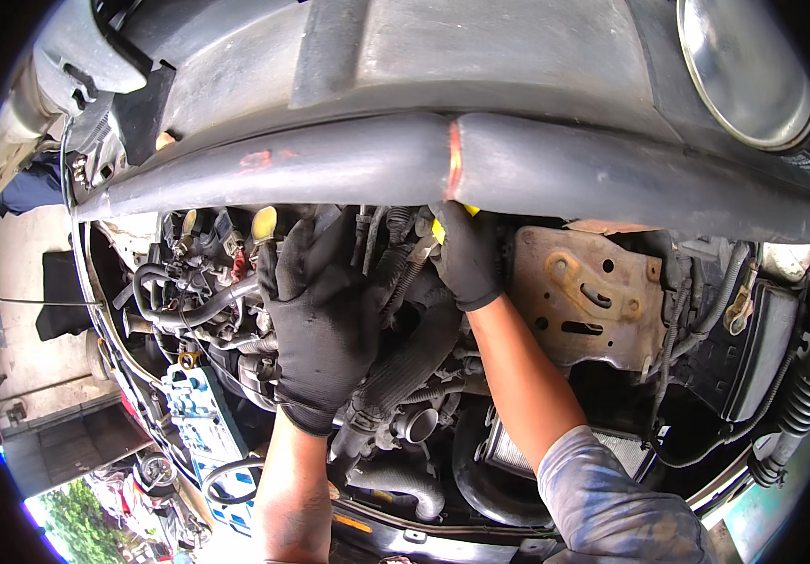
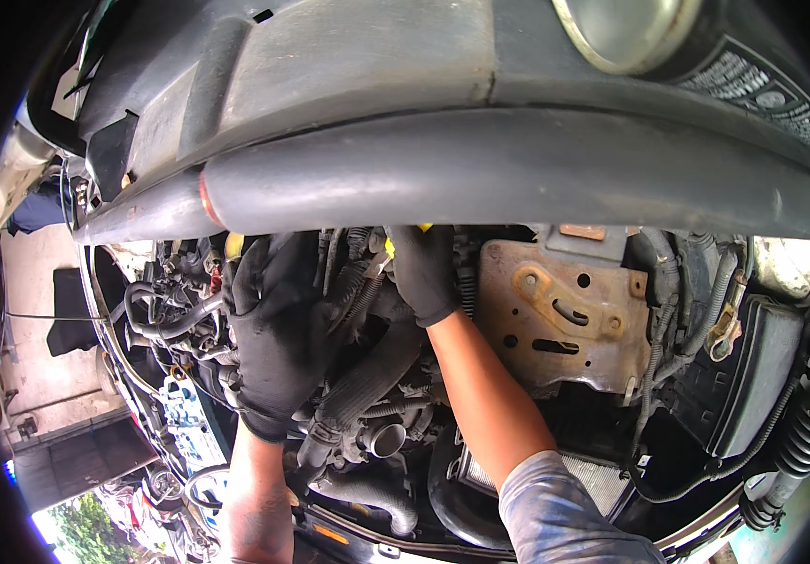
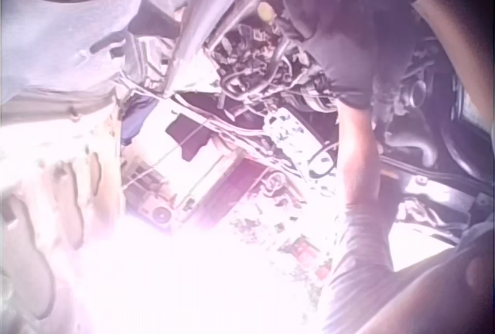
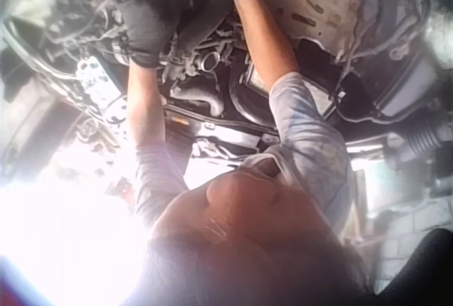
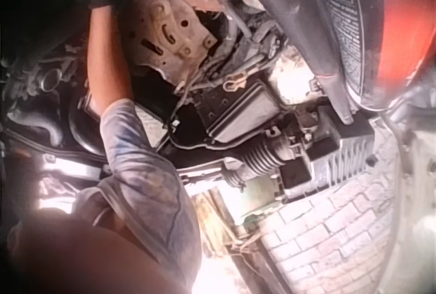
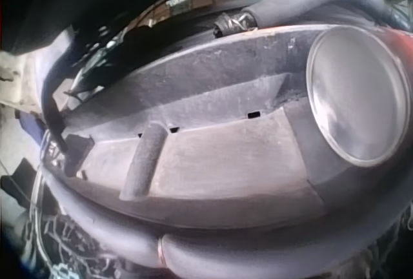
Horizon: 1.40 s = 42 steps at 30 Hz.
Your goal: The person works on a car engine while wearing gloves. They use a utility knife to cut a wire and then manipulate a small plastic connector.
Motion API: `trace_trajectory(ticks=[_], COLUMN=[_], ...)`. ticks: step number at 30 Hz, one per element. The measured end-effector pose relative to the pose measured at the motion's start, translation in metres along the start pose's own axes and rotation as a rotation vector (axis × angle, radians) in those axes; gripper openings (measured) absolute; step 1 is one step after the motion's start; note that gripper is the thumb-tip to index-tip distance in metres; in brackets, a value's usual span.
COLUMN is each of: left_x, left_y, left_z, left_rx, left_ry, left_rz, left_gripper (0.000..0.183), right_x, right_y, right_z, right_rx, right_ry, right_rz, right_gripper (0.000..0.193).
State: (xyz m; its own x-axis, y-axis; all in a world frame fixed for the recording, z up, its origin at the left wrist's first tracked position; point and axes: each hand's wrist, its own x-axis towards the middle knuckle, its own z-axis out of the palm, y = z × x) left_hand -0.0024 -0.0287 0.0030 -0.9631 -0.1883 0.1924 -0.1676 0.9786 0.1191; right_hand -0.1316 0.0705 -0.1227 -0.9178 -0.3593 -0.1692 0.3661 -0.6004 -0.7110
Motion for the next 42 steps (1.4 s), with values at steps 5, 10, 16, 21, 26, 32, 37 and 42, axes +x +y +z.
trace_trajectory(ticks=[5,10,16,21,26,32,37,42], left_x=[-0.002,-0.001,-0.003,-0.002,-0.001,0.0,-0.001,0.001], left_y=[-0.004,-0.005,-0.003,-0.002,0.004,0.003,-0.001,0.002], left_z=[0.004,0.0,-0.001,0.001,-0.002,-0.003,-0.002,-0.001], left_rx=[-0.022,-0.041,-0.006,0.007,0.036,0.089,0.018,0.019], left_ry=[-0.002,-0.005,0.002,-0.014,0.003,-0.031,-0.028,0.008], left_rz=[0.001,0.02,-0.002,0.003,0.003,0.057,0.034,0.015], left_gripper=[0.019,0.019,0.017,0.014,0.013,0.014,0.014,0.017], right_x=[0.002,0.007,0.009,0.012,0.011,0.022,0.02,0.039], right_y=[0.009,0.011,0.003,-0.006,0.014,0.052,0.042,0.084], right_z=[-0.003,-0.014,-0.028,-0.022,-0.03,-0.033,-0.024,-0.053], right_rx=[0.092,-0.058,-0.108,-0.197,-0.611,-0.604,-0.129,-0.61], right_ry=[0.127,-0.002,-0.226,-0.246,-0.215,-0.044,0.027,-0.003], right_rz=[0.038,-0.15,0.043,0.063,-0.427,-0.451,-0.018,-0.355], right_gripper=[0.012,0.016,0.015,0.017,0.018,0.018,0.017,0.015])
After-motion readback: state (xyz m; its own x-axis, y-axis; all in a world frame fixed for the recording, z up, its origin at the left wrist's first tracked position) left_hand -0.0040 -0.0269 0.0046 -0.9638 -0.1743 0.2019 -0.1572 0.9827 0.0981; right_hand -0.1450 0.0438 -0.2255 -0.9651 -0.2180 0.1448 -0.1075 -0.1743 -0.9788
